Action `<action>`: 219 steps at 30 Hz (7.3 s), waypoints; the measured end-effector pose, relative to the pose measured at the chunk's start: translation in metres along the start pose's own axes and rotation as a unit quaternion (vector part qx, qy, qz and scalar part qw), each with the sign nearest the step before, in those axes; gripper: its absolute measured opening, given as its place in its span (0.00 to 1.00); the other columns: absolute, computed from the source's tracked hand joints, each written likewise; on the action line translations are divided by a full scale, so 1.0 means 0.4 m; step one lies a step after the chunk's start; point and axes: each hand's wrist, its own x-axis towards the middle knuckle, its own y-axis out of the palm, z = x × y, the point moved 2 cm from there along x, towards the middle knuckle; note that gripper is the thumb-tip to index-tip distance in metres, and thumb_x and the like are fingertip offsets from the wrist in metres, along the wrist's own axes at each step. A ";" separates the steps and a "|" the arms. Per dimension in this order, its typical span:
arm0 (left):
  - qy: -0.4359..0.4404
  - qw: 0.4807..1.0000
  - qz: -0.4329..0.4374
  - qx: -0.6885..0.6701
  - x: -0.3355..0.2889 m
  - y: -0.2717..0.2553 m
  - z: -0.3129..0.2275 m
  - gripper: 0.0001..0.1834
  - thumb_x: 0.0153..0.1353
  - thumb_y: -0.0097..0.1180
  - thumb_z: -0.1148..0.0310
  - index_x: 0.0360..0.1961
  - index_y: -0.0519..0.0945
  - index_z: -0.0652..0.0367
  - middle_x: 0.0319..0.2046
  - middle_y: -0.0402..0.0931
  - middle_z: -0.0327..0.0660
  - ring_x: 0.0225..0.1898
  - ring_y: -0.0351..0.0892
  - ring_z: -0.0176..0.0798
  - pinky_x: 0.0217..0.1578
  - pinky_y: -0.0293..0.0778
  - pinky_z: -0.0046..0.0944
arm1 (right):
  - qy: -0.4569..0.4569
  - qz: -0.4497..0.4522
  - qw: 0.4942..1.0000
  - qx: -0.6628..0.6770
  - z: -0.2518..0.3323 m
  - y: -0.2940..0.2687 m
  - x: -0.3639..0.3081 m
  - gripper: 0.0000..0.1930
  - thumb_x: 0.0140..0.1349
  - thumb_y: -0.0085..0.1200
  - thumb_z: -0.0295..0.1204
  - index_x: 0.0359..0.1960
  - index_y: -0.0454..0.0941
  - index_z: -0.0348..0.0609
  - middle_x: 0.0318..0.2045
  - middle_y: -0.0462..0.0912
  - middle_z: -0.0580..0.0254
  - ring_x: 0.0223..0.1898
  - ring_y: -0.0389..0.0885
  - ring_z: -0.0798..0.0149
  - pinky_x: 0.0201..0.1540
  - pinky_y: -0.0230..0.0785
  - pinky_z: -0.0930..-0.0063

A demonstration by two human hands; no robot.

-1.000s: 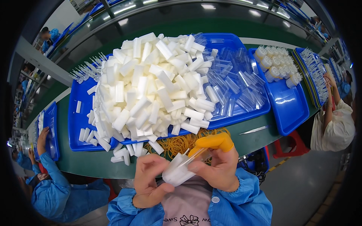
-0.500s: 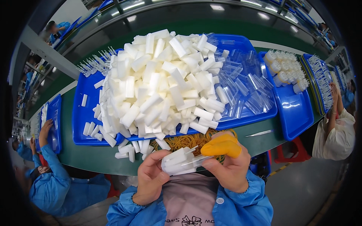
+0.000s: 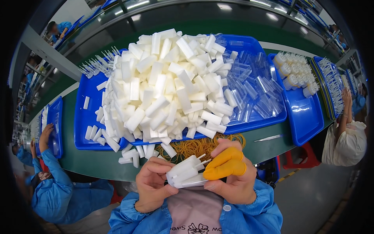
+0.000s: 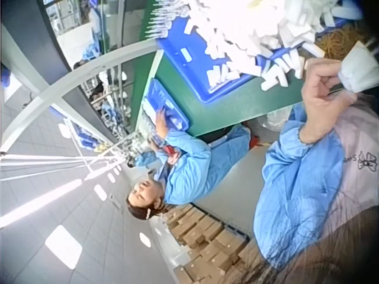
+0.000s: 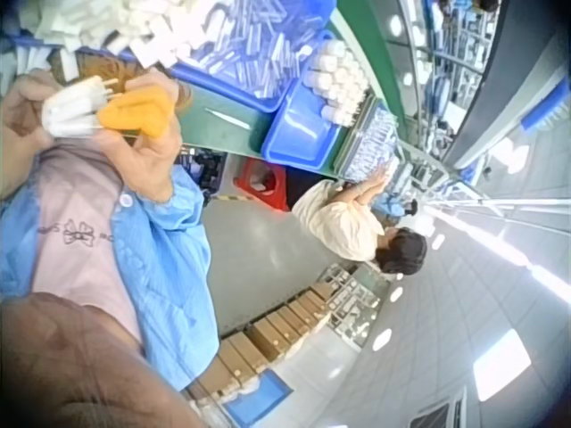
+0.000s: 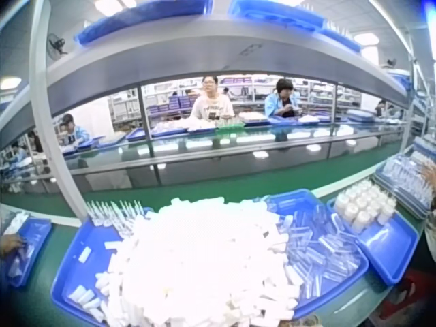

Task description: The person assembles cotton swabs by inserting white cotton pieces into clear plastic tubes. They then bundle the assembled swabs with rubber bands and place them into a blue tray. The process is repeated continuously throughout the video.

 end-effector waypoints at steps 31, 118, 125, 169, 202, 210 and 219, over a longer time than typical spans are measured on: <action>-0.055 0.995 -0.023 -0.085 0.016 0.006 0.024 0.23 0.49 0.60 0.84 0.46 0.69 0.63 0.47 0.68 0.43 0.49 0.73 0.38 0.51 0.69 0.38 | 0.031 -0.086 0.938 -0.335 -0.025 -0.182 0.109 0.18 0.49 0.60 0.28 0.44 0.77 0.41 0.41 0.78 0.55 0.46 0.73 0.54 0.49 0.64 0.63; 0.041 0.955 0.123 0.266 0.008 0.062 -0.030 0.23 0.53 0.63 0.69 0.50 0.76 0.64 0.45 0.64 0.49 0.44 0.68 0.40 0.45 0.66 0.35 | 0.039 0.035 0.995 0.082 0.076 -0.063 -0.003 0.31 0.49 0.54 0.14 0.58 0.59 0.29 0.44 0.77 0.43 0.49 0.77 0.54 0.51 0.70 0.66; 0.029 0.959 0.133 0.250 0.005 0.062 -0.019 0.23 0.54 0.62 0.68 0.51 0.75 0.65 0.45 0.64 0.48 0.44 0.68 0.40 0.46 0.65 0.35 | 0.140 0.057 0.977 0.154 0.056 -0.060 0.007 0.31 0.51 0.55 0.16 0.59 0.59 0.31 0.46 0.76 0.46 0.49 0.78 0.57 0.50 0.70 0.70; 0.161 0.914 0.025 0.371 0.050 0.040 -0.044 0.10 0.41 0.62 0.73 0.29 0.82 0.60 0.32 0.75 0.44 0.28 0.75 0.39 0.28 0.71 0.33 | -0.023 0.019 0.999 -0.025 0.020 -0.014 -0.008 0.16 0.41 0.66 0.27 0.34 0.80 0.37 0.32 0.81 0.56 0.37 0.78 0.56 0.50 0.65 0.55; 0.116 0.922 -0.012 0.369 0.050 0.014 0.000 0.13 0.40 0.62 0.78 0.31 0.80 0.61 0.40 0.70 0.43 0.39 0.72 0.37 0.41 0.68 0.34 | 0.029 0.013 0.997 -0.068 -0.004 -0.002 0.008 0.11 0.46 0.62 0.22 0.34 0.79 0.36 0.28 0.79 0.58 0.29 0.79 0.67 0.32 0.69 0.78; -0.022 0.999 -0.023 0.033 0.036 0.044 0.007 0.29 0.50 0.62 0.76 0.54 0.66 0.64 0.46 0.71 0.42 0.48 0.72 0.37 0.50 0.67 0.34 | 0.159 -0.029 0.984 0.081 -0.012 -0.040 0.008 0.11 0.51 0.60 0.22 0.37 0.79 0.36 0.31 0.80 0.63 0.34 0.77 0.71 0.41 0.68 0.78; -0.073 0.997 0.007 0.007 0.005 0.014 0.041 0.24 0.54 0.58 0.83 0.53 0.67 0.67 0.48 0.68 0.45 0.51 0.72 0.37 0.52 0.68 0.36 | 0.079 0.017 0.996 -0.036 -0.008 -0.085 0.021 0.14 0.45 0.64 0.23 0.36 0.79 0.37 0.38 0.78 0.59 0.41 0.75 0.63 0.45 0.66 0.72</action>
